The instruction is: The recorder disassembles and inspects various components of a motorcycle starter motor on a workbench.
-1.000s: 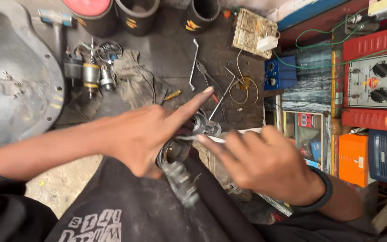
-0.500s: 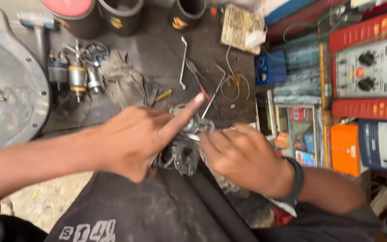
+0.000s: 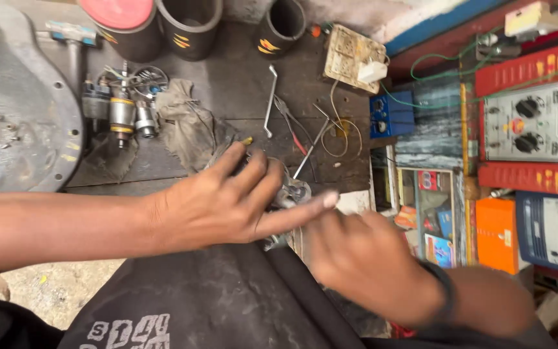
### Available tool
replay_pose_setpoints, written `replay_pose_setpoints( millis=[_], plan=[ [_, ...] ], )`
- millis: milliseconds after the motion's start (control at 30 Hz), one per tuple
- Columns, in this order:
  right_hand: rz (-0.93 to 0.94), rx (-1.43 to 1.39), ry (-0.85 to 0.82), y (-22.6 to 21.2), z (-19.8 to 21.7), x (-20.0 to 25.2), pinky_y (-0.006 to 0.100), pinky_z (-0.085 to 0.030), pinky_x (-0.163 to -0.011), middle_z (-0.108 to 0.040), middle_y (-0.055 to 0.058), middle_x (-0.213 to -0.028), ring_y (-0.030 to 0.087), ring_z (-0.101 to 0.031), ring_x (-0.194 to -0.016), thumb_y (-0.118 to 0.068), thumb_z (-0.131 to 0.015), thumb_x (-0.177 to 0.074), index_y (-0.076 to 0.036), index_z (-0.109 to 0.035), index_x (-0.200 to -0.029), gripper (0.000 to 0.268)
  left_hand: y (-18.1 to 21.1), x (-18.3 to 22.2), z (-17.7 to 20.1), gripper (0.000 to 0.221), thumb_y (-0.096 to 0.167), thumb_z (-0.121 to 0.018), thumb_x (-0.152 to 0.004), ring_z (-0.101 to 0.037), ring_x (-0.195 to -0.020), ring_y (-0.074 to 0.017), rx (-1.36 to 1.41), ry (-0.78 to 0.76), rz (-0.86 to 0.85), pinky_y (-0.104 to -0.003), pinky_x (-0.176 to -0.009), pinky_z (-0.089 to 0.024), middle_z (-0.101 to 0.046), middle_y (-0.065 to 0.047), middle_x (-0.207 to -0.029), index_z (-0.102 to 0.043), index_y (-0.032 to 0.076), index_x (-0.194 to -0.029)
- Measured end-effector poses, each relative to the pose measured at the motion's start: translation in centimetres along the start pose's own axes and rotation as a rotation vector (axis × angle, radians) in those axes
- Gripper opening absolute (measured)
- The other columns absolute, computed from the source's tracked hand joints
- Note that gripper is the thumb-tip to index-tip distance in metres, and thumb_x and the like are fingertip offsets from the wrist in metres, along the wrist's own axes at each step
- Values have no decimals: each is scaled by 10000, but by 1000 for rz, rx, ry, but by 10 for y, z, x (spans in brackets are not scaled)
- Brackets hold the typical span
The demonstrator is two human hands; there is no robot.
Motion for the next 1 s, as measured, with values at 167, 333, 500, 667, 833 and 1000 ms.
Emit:
replay_pose_setpoints(
  millis=[167,333,500,667,833,1000],
  plan=[
    [-135,114,34,19,42,38,289,-406,-507,-607,20,-700,125,-540,-535,-111,-672,-779,30,-793,-1073,348,-2,8,32,637,283,-547,-1025,-706,-916,-263,-271,295,-174,-456,-879,-581,-720,-143,-1076,-304,271,-1613],
    [-224,32,205,26,60,24,274,-377,-543,-655,44,-838,123,-572,-628,-109,-698,-890,14,-745,-1132,276,-9,-5,64,618,265,-605,-1003,-697,-932,-246,-163,411,-170,-423,-828,-570,-694,-130,-1078,-313,187,-1543],
    [-253,109,52,21,6,-22,319,-418,-534,-558,10,-698,155,-574,-592,-152,-656,-798,-60,-720,-909,157,-22,-29,41,1087,189,-735,-671,-659,-835,-283,163,108,-64,-415,-748,-548,-665,-153,-976,-209,-7,-1603],
    [-295,161,-54,25,-3,-8,309,-406,-507,-578,28,-693,159,-592,-575,-205,-649,-782,-69,-727,-902,198,-41,-43,23,1339,54,-757,-405,-660,-722,-337,216,-100,34,-412,-632,-550,-674,-181,-888,-142,-39,-1592],
    [-295,244,-67,15,-3,-30,293,-381,-461,-572,16,-647,137,-565,-514,-160,-668,-783,-36,-774,-898,200,-40,-46,7,1366,67,-770,-420,-658,-677,-358,220,-261,80,-438,-478,-517,-677,-189,-908,-114,13,-1617],
    [-235,167,-95,12,-13,-4,315,-386,-467,-577,30,-671,167,-589,-606,-199,-678,-773,-110,-718,-709,117,-46,-38,2,1355,117,-752,-421,-661,-700,-368,265,-98,57,-428,-534,-509,-694,-172,-901,-113,-12,-1609]
  ],
)
Point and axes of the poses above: each hand's wrist, its own x-axis away from the middle knuckle, its own z-axis out of the back of the hand, y = z × x, the point moved 9 cm from there along -x, towards the middle knuckle
